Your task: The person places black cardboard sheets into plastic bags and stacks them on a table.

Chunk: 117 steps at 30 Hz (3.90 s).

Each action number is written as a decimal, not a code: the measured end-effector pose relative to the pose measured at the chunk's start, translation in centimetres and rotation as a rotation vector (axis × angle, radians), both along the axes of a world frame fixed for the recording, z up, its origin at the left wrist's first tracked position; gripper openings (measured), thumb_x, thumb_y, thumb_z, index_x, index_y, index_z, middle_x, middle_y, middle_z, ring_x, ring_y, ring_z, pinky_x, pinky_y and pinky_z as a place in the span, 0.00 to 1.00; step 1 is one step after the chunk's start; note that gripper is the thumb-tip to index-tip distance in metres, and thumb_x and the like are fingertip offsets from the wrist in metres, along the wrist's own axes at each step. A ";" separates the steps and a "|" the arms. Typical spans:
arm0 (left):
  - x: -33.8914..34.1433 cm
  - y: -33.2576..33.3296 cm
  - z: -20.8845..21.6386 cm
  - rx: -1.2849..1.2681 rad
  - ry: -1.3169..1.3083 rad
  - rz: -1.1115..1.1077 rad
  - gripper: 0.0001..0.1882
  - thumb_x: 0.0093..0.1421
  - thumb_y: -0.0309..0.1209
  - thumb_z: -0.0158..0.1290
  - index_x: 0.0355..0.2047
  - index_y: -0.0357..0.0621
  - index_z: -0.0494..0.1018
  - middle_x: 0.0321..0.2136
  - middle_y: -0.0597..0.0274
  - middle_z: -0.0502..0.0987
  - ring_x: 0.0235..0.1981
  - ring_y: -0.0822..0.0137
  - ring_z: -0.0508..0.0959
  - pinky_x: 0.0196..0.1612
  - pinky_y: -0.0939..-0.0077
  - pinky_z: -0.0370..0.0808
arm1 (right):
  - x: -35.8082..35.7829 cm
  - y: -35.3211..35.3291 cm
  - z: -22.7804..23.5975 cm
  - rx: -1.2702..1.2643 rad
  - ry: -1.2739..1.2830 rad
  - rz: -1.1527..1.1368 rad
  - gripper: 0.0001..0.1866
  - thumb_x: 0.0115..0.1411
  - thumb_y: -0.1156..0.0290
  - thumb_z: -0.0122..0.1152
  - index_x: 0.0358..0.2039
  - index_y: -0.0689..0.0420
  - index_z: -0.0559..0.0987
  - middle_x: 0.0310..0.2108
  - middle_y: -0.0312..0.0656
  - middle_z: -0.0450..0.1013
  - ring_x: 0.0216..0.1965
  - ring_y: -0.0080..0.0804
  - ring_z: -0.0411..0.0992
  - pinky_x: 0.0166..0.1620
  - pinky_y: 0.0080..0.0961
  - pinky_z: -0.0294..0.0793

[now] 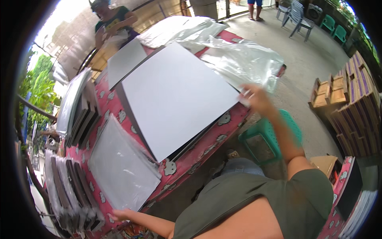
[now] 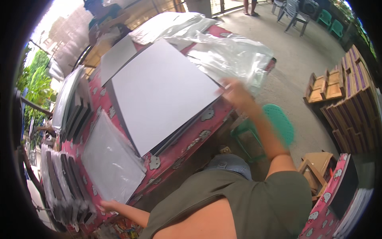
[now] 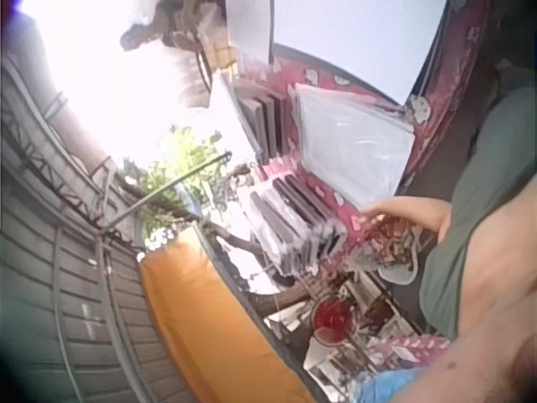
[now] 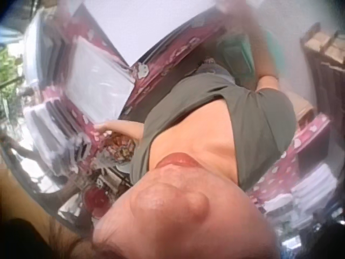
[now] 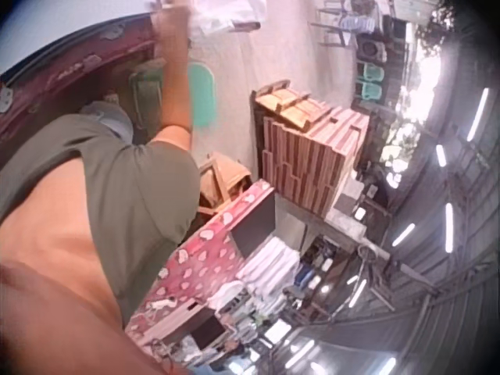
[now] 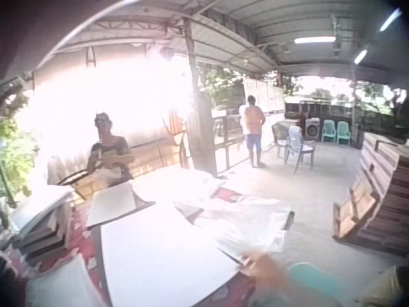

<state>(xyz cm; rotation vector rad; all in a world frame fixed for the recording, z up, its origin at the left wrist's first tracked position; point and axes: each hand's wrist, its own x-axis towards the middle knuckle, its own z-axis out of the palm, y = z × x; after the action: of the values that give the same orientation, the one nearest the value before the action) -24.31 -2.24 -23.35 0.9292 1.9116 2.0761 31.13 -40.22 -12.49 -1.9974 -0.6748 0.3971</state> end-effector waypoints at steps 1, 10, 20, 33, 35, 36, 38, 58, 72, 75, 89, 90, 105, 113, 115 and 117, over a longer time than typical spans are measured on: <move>6.0 -2.3 5.4 0.099 -0.124 -0.163 0.23 0.48 0.24 0.45 0.48 0.38 0.66 0.49 0.50 0.66 0.46 0.60 0.69 0.44 0.68 0.69 | 5.0 -3.7 -2.1 -0.006 -0.432 -0.325 0.10 0.51 0.73 0.57 0.34 0.61 0.76 0.26 0.40 0.74 0.22 0.19 0.68 0.29 0.18 0.69; 18.2 -10.2 25.4 0.625 0.376 -1.314 0.26 0.61 0.45 0.37 0.51 0.36 0.61 0.52 0.49 0.62 0.53 0.64 0.63 0.54 0.67 0.59 | 7.7 -16.1 17.9 0.453 -1.357 -0.513 0.10 0.51 0.75 0.53 0.35 0.61 0.72 0.31 0.42 0.72 0.25 0.22 0.65 0.28 0.19 0.64; 26.4 -18.0 14.1 -0.260 0.786 -1.466 0.25 0.61 0.43 0.37 0.50 0.35 0.61 0.51 0.50 0.63 0.52 0.63 0.64 0.53 0.67 0.60 | 8.7 -19.6 -5.5 -0.387 -0.431 -0.162 0.17 0.49 0.70 0.56 0.39 0.61 0.69 0.36 0.45 0.68 0.32 0.27 0.62 0.35 0.23 0.62; 24.2 -19.9 11.3 -0.351 0.773 -1.377 0.23 0.60 0.40 0.37 0.49 0.35 0.61 0.50 0.51 0.64 0.50 0.63 0.66 0.52 0.66 0.62 | 1.3 -20.0 -11.0 -0.577 -0.033 0.227 0.27 0.46 0.62 0.60 0.45 0.61 0.65 0.43 0.49 0.64 0.42 0.34 0.59 0.43 0.29 0.59; 23.5 -19.9 11.5 -0.352 0.783 -1.343 0.23 0.60 0.40 0.37 0.49 0.35 0.61 0.49 0.51 0.64 0.50 0.63 0.66 0.52 0.66 0.62 | 1.5 -19.1 -11.4 -0.555 -0.044 0.254 0.29 0.46 0.61 0.61 0.46 0.61 0.64 0.44 0.50 0.63 0.43 0.35 0.59 0.45 0.30 0.59; 24.3 -19.2 11.2 -0.334 0.770 -1.380 0.23 0.60 0.40 0.37 0.49 0.35 0.61 0.49 0.51 0.64 0.50 0.63 0.66 0.52 0.66 0.62 | 1.3 -19.8 -10.2 -0.558 -0.057 0.212 0.30 0.45 0.61 0.61 0.46 0.61 0.64 0.44 0.50 0.63 0.44 0.36 0.59 0.45 0.30 0.58; 24.3 -19.1 11.4 -0.308 0.758 -1.364 0.23 0.60 0.39 0.37 0.49 0.35 0.61 0.49 0.51 0.64 0.50 0.62 0.66 0.52 0.66 0.62 | 2.2 -19.4 -7.8 -0.515 -0.110 0.191 0.31 0.45 0.60 0.62 0.47 0.61 0.63 0.45 0.50 0.63 0.46 0.37 0.58 0.47 0.31 0.58; 47.6 -22.2 18.4 -0.144 -0.373 -2.014 0.17 0.57 0.32 0.46 0.45 0.38 0.64 0.46 0.57 0.66 0.45 0.65 0.69 0.46 0.70 0.65 | 25.3 -4.4 -11.2 -0.053 -0.388 -0.621 0.16 0.42 0.67 0.65 0.28 0.65 0.74 0.24 0.49 0.73 0.28 0.34 0.71 0.34 0.29 0.69; 61.7 -18.7 9.0 -0.718 -0.542 -1.948 0.22 0.56 0.48 0.49 0.47 0.51 0.65 0.45 0.65 0.65 0.48 0.67 0.64 0.50 0.54 0.56 | 31.1 -9.3 -7.5 -0.165 -0.526 -0.137 0.08 0.42 0.67 0.66 0.23 0.56 0.80 0.14 0.35 0.70 0.20 0.24 0.69 0.28 0.22 0.70; 56.7 -11.8 8.3 -0.590 -0.928 -1.772 0.19 0.56 0.40 0.52 0.45 0.47 0.66 0.43 0.62 0.69 0.43 0.67 0.70 0.42 0.63 0.68 | 32.0 -8.2 -6.2 -0.001 0.378 -0.358 0.16 0.51 0.58 0.60 0.35 0.56 0.75 0.32 0.39 0.72 0.31 0.31 0.72 0.32 0.27 0.74; 52.5 -12.6 12.7 -0.568 -0.389 -1.801 0.22 0.57 0.50 0.46 0.36 0.42 0.69 0.12 0.71 0.66 0.08 0.80 0.62 0.09 0.88 0.59 | 19.0 12.6 -2.9 0.013 -0.091 0.491 0.21 0.42 0.64 0.63 0.37 0.59 0.74 0.43 0.50 0.69 0.46 0.36 0.66 0.47 0.26 0.64; 50.1 -10.2 12.5 -0.560 -0.573 -1.716 0.22 0.59 0.50 0.43 0.39 0.42 0.68 0.07 0.75 0.59 0.04 0.83 0.53 0.06 0.90 0.49 | 21.8 11.7 -2.2 0.163 -0.064 0.425 0.15 0.46 0.64 0.60 0.32 0.58 0.77 0.38 0.47 0.72 0.46 0.34 0.66 0.47 0.27 0.64; 28.4 -4.7 15.4 -0.129 -0.678 -1.733 0.20 0.57 0.39 0.43 0.45 0.39 0.67 0.34 0.61 0.75 0.31 0.67 0.76 0.39 0.76 0.71 | 22.1 1.6 -12.8 -0.582 -0.760 0.583 0.12 0.39 0.70 0.58 0.28 0.56 0.77 0.32 0.45 0.73 0.37 0.45 0.70 0.44 0.36 0.67; 31.1 -12.5 22.0 -0.035 -0.399 -2.165 0.25 0.60 0.40 0.38 0.49 0.30 0.62 0.33 0.60 0.73 0.31 0.71 0.73 0.38 0.76 0.70 | 0.8 11.2 13.0 0.460 -0.851 0.827 0.43 0.36 0.59 0.69 0.54 0.55 0.62 0.56 0.48 0.56 0.57 0.42 0.55 0.56 0.38 0.54; 31.1 -13.5 22.7 -0.013 -0.237 -2.023 0.24 0.60 0.41 0.41 0.47 0.31 0.64 0.31 0.61 0.74 0.31 0.72 0.74 0.38 0.77 0.71 | -3.3 15.9 12.1 0.770 -0.494 0.999 0.30 0.44 0.62 0.66 0.47 0.57 0.70 0.42 0.44 0.70 0.43 0.32 0.69 0.46 0.29 0.67; 29.8 -13.1 23.0 0.016 0.049 -1.742 0.21 0.60 0.40 0.45 0.45 0.34 0.67 0.29 0.62 0.75 0.31 0.73 0.74 0.37 0.78 0.71 | -5.2 18.2 11.8 0.557 0.031 0.919 0.13 0.52 0.65 0.60 0.35 0.59 0.76 0.23 0.34 0.72 0.23 0.18 0.70 0.29 0.16 0.70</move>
<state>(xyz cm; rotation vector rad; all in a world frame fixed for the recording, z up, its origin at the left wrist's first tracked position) 5.54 -15.38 -0.38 1.6574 0.4022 0.8934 25.90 -22.02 -0.67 -1.0659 -1.4883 0.6779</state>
